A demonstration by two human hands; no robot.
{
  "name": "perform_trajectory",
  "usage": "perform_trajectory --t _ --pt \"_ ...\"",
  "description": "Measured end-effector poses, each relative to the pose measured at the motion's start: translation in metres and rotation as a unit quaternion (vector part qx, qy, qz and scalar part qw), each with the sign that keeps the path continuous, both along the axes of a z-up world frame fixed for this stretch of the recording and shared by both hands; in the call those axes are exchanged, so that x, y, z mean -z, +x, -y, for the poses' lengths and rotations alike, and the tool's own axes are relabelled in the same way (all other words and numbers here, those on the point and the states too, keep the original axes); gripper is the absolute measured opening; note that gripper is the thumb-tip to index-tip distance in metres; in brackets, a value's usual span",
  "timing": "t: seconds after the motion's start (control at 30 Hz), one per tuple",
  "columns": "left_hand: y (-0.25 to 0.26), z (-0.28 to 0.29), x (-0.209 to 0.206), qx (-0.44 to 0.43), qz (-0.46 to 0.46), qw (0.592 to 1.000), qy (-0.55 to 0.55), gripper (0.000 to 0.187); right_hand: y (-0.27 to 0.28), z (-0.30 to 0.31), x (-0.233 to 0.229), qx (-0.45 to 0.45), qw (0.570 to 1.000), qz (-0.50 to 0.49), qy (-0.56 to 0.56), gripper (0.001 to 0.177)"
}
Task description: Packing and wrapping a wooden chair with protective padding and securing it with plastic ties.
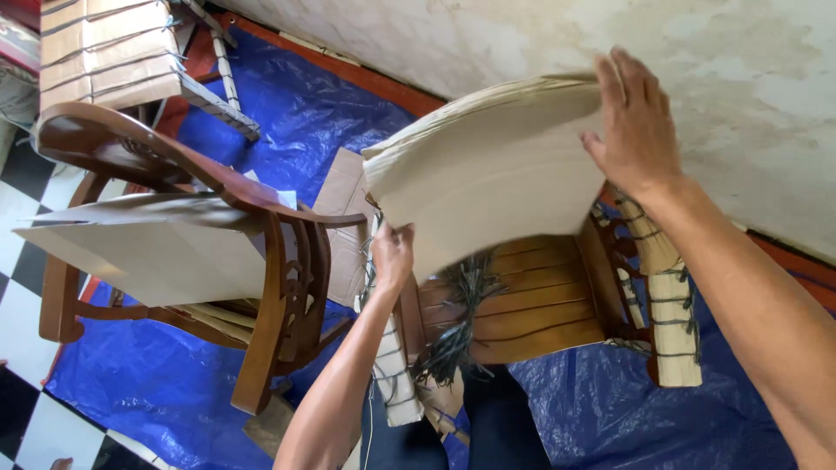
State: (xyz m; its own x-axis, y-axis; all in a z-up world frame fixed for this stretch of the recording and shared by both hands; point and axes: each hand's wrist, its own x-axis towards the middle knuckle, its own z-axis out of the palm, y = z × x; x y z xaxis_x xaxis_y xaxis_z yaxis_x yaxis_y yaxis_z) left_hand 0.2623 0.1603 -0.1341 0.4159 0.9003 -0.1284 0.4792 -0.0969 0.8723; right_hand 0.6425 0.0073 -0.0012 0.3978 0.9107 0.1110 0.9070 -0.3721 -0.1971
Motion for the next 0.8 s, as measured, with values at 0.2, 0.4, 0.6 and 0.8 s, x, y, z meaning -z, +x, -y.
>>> perform_trajectory --t 0.2,0.4,0.6,0.8 --pt "0.002 0.016 -0.065 0.006 -0.053 0.983 0.175 0.053 -0.014 0.010 0.031 0.024 0.999 -0.020 0.008 0.077" --pt "0.087 -0.062 -0.135 0.183 -0.079 0.867 0.457 0.073 0.003 0.022 0.068 0.082 0.995 -0.021 0.052 0.063" --pt "0.173 -0.090 -0.160 0.338 -0.217 0.885 0.236 0.069 0.018 0.015 0.079 0.126 0.988 -0.082 0.012 0.077" --pt "0.195 -0.119 -0.117 0.406 -0.233 0.839 0.276 0.059 0.003 -0.029 0.031 -0.017 0.994 0.093 0.053 0.096"
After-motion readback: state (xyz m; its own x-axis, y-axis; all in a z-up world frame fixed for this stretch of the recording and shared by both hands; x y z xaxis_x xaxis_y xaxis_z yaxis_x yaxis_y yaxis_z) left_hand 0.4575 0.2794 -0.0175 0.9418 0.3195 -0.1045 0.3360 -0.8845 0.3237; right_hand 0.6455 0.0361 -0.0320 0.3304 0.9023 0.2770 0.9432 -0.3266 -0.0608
